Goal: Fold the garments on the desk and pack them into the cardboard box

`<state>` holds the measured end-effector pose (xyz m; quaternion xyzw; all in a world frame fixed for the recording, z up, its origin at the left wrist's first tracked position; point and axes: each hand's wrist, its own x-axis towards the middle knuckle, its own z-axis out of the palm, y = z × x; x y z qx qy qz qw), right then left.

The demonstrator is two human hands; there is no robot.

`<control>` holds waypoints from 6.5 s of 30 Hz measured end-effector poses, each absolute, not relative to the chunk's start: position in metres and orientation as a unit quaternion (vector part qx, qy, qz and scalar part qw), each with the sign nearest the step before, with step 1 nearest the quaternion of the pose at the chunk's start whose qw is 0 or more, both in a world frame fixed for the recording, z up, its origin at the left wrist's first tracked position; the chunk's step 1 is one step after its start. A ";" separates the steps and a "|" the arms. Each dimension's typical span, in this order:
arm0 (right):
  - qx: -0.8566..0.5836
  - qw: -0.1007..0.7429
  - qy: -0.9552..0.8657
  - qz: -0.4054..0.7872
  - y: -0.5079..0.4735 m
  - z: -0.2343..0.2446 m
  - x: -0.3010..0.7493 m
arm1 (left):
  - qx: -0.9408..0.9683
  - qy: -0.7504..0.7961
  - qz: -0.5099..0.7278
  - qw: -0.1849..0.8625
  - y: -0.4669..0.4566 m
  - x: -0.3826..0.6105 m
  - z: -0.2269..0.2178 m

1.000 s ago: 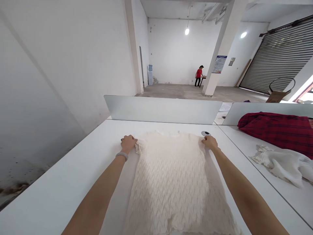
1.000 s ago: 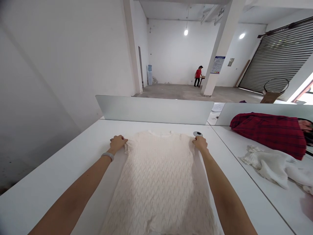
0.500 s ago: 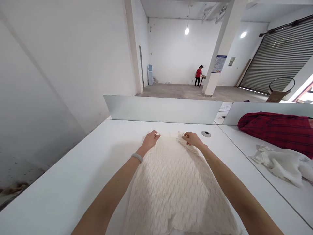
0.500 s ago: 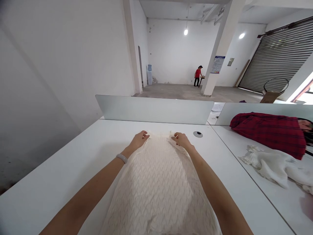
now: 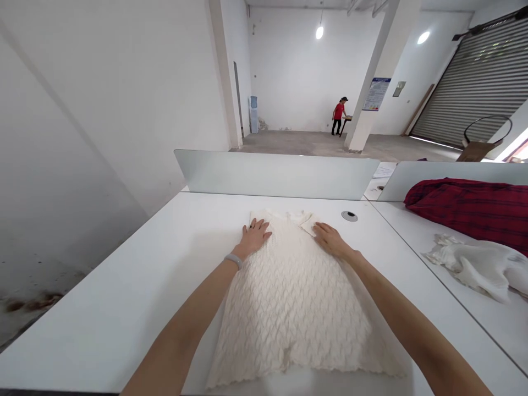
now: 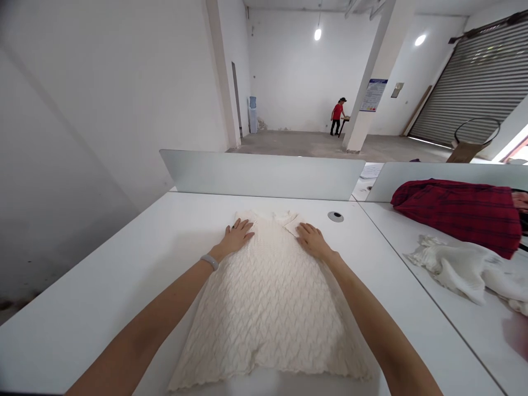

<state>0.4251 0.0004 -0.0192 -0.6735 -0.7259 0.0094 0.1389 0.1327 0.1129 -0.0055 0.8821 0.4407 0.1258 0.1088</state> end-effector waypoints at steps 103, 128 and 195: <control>-0.716 0.116 -0.608 0.321 0.073 0.043 0.463 | 0.836 0.489 0.062 0.240 0.179 0.124 0.055; -0.644 0.221 -0.727 0.086 -0.115 0.038 0.445 | 0.942 0.295 0.084 0.132 0.012 0.073 0.036; -0.845 0.360 -0.391 0.061 -0.028 -0.022 0.470 | 0.724 0.635 0.236 0.130 0.109 0.138 -0.009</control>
